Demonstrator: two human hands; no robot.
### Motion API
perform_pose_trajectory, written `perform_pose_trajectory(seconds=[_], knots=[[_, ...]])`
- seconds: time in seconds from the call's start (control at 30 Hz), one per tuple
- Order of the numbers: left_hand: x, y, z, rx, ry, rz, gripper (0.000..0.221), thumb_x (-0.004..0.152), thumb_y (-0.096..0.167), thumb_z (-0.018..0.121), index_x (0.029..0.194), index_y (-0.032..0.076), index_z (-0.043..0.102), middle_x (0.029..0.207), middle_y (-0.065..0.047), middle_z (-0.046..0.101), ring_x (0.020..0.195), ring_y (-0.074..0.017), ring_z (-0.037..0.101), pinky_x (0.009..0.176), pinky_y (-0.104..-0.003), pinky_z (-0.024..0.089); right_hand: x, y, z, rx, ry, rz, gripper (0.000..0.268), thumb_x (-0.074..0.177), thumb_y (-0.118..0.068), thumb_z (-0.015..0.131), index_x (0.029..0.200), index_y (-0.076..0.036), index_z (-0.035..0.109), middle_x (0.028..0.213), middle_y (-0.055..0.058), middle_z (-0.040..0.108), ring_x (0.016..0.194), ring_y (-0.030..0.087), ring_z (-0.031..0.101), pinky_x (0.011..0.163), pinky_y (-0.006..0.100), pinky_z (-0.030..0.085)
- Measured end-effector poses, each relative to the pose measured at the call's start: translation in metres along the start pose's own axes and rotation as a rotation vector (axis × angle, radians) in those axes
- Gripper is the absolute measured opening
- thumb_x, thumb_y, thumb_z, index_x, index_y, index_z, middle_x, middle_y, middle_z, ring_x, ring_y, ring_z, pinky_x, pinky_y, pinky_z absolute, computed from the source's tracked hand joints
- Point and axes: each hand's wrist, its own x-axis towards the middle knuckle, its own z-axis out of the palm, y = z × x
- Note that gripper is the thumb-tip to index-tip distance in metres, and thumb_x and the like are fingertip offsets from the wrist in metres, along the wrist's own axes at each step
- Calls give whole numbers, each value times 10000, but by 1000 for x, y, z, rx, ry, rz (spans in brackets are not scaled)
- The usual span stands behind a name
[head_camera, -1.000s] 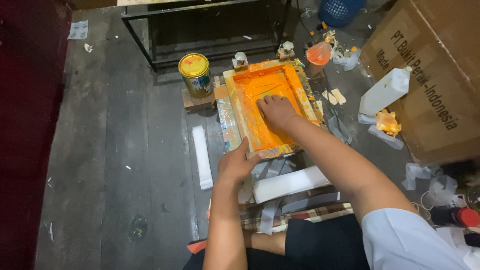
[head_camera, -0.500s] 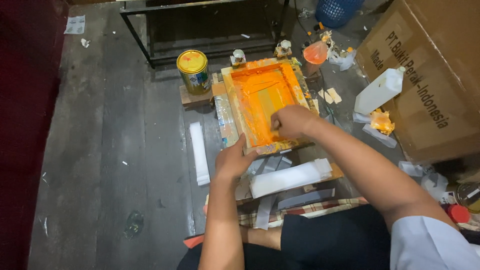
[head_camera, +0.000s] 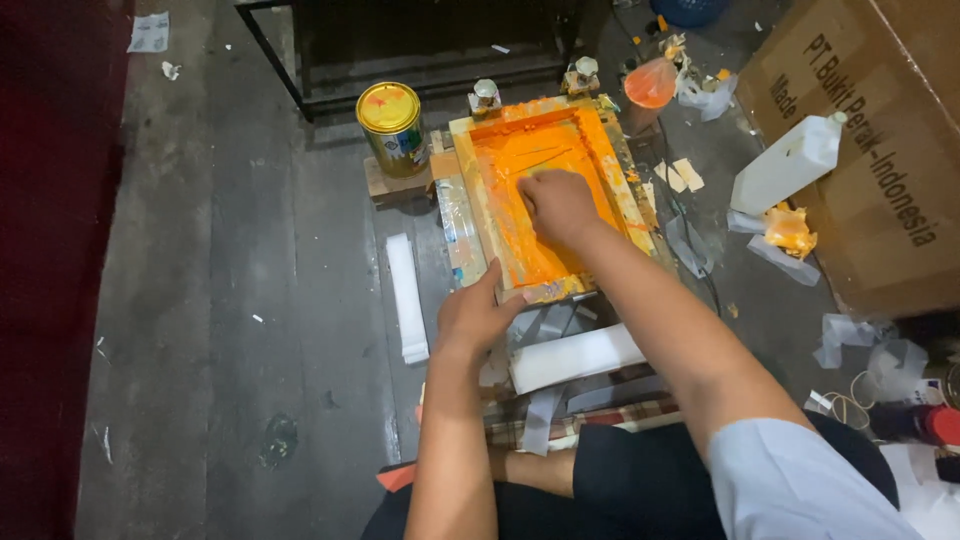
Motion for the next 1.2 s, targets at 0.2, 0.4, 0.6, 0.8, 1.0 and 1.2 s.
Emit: perform_pose_trajectory(seconds=[0.2, 0.4, 0.6, 0.8, 1.0, 1.2], knots=[[7, -5, 6, -5, 23, 7, 779, 937, 490, 601, 1597, 139, 382, 1450, -193, 591, 1394, -384, 507, 1132, -517, 414, -102, -20, -55, -37, -409, 8, 238, 893, -268, 556, 953, -175, 766, 968, 134, 767, 1022, 394, 712, 892, 519, 550], [7, -10, 13, 14, 127, 21, 741, 944, 520, 607, 1567, 151, 450, 1418, -145, 635, 1343, -366, 564, 1103, -507, 450, -193, -10, -76, 168, 84, -58, 500, 877, -23, 607, 1341, -186, 693, 1327, 79, 702, 1262, 319, 621, 1028, 464, 474], [-17, 6, 18, 54, 256, 3, 615, 989, 402, 576, 1549, 164, 486, 1358, -149, 678, 1285, -367, 612, 1060, -503, 486, -180, 54, -57, 12, 53, 122, 652, 884, -127, 635, 1489, -345, 529, 1480, 5, 568, 1296, 290, 584, 974, 482, 540], [-27, 5, 37, -24, 285, -26, 602, 1048, 384, 496, 1604, 186, 379, 1495, -173, 557, 1440, -380, 445, 1217, -488, 331, -170, 87, -43, -64, -158, 197, 702, 918, -146, 621, 1525, -455, 451, 1530, 27, 483, 1412, 298, 493, 1049, 498, 498], [-37, 9, 46, -69, 295, -14, 680, 1022, 368, 573, 1616, 143, 329, 1607, -158, 413, 1533, -327, 305, 1298, -421, 169, -173, 81, -56, 242, -246, 264, 630, 940, -264, 666, 1535, -344, 474, 1588, 110, 405, 1481, 348, 386, 1100, 494, 480], [-18, -19, 57, -260, 301, -89, 572, 1035, 346, 564, 1582, 254, 427, 1642, -52, 367, 1559, -336, 183, 1282, -469, 178, -179, 74, -64, 328, -177, 263, 748, 831, -171, 809, 1500, -312, 508, 1581, 153, 388, 1482, 407, 344, 1131, 533, 440]])
